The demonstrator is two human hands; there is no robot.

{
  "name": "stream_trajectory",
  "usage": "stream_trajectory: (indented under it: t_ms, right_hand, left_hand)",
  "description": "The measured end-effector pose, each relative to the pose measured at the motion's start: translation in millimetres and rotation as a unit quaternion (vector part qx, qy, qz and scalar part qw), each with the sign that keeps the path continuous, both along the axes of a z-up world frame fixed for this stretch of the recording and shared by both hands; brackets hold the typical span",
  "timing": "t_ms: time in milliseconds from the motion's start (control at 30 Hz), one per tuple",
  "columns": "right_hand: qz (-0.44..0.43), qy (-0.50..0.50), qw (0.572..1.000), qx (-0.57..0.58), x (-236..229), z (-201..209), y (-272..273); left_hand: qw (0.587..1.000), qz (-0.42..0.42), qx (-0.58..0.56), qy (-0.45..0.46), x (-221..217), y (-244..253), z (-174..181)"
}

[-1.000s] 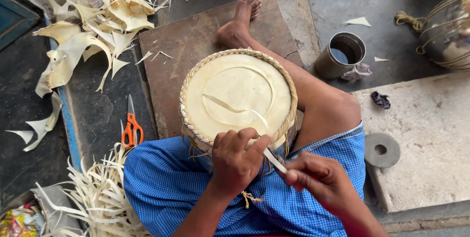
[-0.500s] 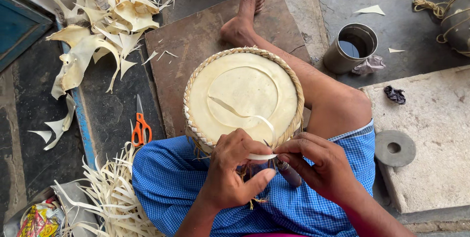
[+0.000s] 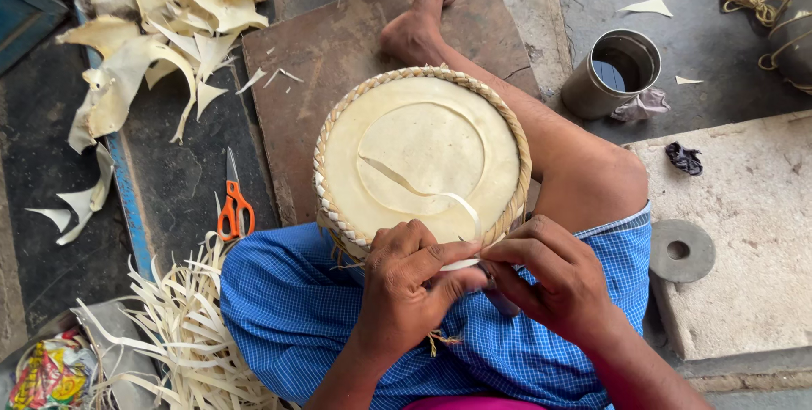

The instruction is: The person constructs a drum by hand, using a pointed tool to thread and tighten material around the rim.

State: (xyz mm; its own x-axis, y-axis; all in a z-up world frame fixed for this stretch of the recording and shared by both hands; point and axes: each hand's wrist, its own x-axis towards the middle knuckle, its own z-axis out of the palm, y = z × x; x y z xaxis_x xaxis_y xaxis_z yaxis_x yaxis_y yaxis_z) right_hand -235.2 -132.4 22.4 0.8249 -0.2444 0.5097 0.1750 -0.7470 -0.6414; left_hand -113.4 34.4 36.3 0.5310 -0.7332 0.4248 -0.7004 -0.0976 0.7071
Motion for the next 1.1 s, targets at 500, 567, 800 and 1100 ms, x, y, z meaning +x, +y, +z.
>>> stream_trajectory:
  t_ms: [500,567,800,1100]
  right_hand:
    - [-0.005,0.059,0.995,0.086,3.8,5.7,5.6]
    - [0.013,0.072,0.995,0.071,8.9,7.7,1.0]
    - [-0.020,0.114,0.987,0.113,12.5,-2.5,-5.8]
    - [-0.023,0.129,0.976,0.176,11.7,-10.0,-5.4]
  left_hand:
    - [0.998,0.048,-0.025,0.044,-6.0,1.8,-7.8]
    - [0.996,0.057,-0.036,0.053,-8.4,-0.3,-9.8]
    - [0.996,0.066,-0.045,0.042,-10.7,-4.3,-12.8]
    - [0.996,0.085,-0.042,0.004,-11.7,-8.4,-15.2]
